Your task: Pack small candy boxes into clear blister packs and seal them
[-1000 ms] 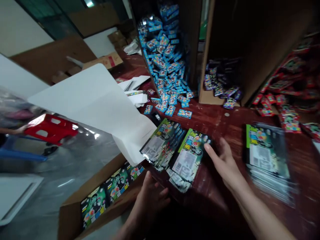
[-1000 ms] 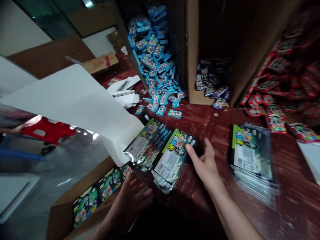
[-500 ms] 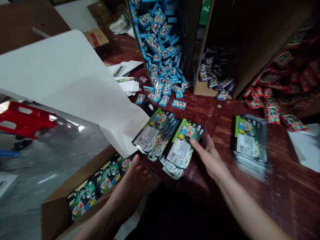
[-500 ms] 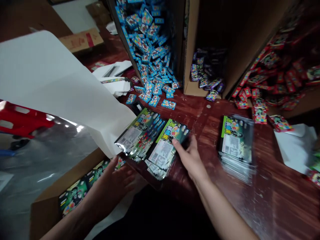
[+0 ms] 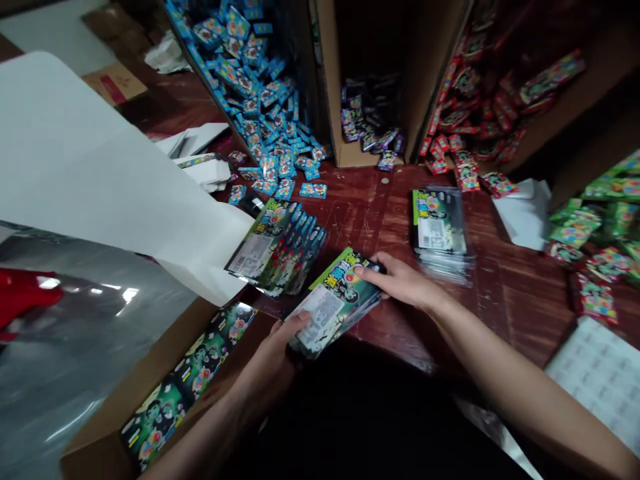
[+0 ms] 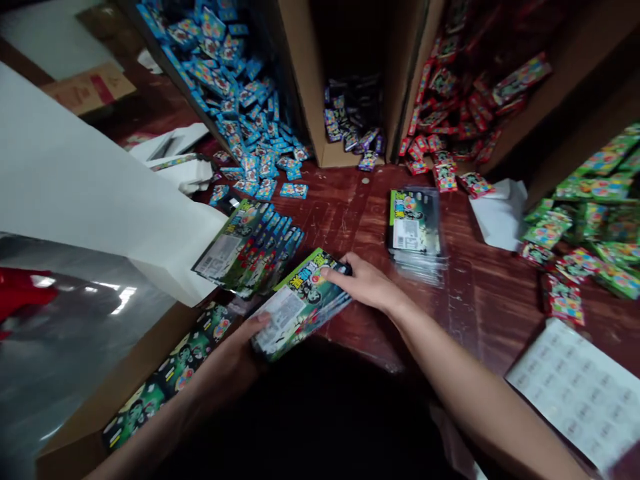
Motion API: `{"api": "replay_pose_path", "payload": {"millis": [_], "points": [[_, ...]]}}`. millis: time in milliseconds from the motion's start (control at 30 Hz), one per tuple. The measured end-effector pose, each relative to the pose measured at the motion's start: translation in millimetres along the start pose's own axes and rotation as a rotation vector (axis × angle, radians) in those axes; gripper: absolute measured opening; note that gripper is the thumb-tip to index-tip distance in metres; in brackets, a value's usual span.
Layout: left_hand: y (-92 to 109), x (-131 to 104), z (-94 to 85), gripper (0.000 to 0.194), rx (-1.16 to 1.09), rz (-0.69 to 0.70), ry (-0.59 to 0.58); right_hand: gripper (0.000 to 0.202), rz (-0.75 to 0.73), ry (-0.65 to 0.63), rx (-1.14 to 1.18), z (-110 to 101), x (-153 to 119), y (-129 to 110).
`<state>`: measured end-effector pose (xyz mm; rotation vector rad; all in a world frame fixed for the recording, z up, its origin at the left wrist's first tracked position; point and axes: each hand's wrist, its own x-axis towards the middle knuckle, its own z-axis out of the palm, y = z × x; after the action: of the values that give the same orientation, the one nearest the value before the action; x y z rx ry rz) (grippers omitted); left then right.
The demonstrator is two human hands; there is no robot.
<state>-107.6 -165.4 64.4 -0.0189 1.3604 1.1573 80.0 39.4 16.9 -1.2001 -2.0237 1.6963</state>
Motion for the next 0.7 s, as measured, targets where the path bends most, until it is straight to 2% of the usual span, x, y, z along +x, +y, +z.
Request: {"api": "replay_pose_path", "payload": {"millis": [67, 133, 200, 267, 300, 367, 467, 500, 533, 567, 633, 667, 700], "points": [[6.5, -2.0, 11.3, 0.048, -0.044, -0.049, -0.132, 0.048, -0.026, 0.032, -0.053, -19.6, -39.1, 5.0], [11.2, 4.3, 28.0, 0.044, -0.044, -0.145, -0.225, 0.061, -0.136, 0.124, -0.213, -39.2, -77.6, 1.6], [10.5, 18.0, 47.6, 0.044, 0.016, -0.276, -0.275, 0.09, -0.31, 0.195, -0.456, -51.2, -110.5, -4.6], [6.2, 34.9, 66.0, 0.047, 0.102, -0.418, -0.297, 0.118, -0.471, 0.155, -0.68, -53.5, -132.3, -7.0], [4.2, 42.8, 73.2, 0.049, 0.141, -0.463, -0.304, 0.125, -0.52, 0.106, -0.77, -52.2, -137.8, -5.9], [4.2, 54.9, 80.5, 0.052, 0.218, -0.499, -0.358, 0.124, -0.534, 0.023, -0.905, -49.5, -137.6, -1.2], [18.3, 61.3, 69.1, 0.077, 0.485, -0.536, -0.536, 0.111, -0.468, -0.059, -1.01, -54.7, -116.1, 3.3], [25.5, 61.0, 60.5, 0.087, 0.643, -0.496, -0.552, 0.108, -0.445, -0.09, -1.02, -58.9, -105.8, 2.7], [32.5, 60.1, 51.0, 0.092, 0.815, -0.388, -0.521, 0.107, -0.426, -0.119, -1.021, -63.3, -95.0, 1.2], [38.1, 58.9, 41.8, 0.093, 0.974, -0.196, -0.453, 0.108, -0.412, -0.148, -1.018, -67.2, -84.3, -1.0], [41.6, 58.2, 28.6, 0.097, 1.189, 0.341, -0.316, 0.11, -0.409, -0.202, -1.014, -72.6, -65.7, -5.9], [39.0, 59.7, 26.1, 0.11, 1.241, 0.596, -0.295, 0.111, -0.42, -0.224, -1.011, -74.1, -59.0, -7.8], [33.9, 63.0, 26.5, 0.126, 1.267, 0.794, -0.314, 0.112, -0.438, -0.236, -1.006, -75.4, -54.6, -8.7]]}}
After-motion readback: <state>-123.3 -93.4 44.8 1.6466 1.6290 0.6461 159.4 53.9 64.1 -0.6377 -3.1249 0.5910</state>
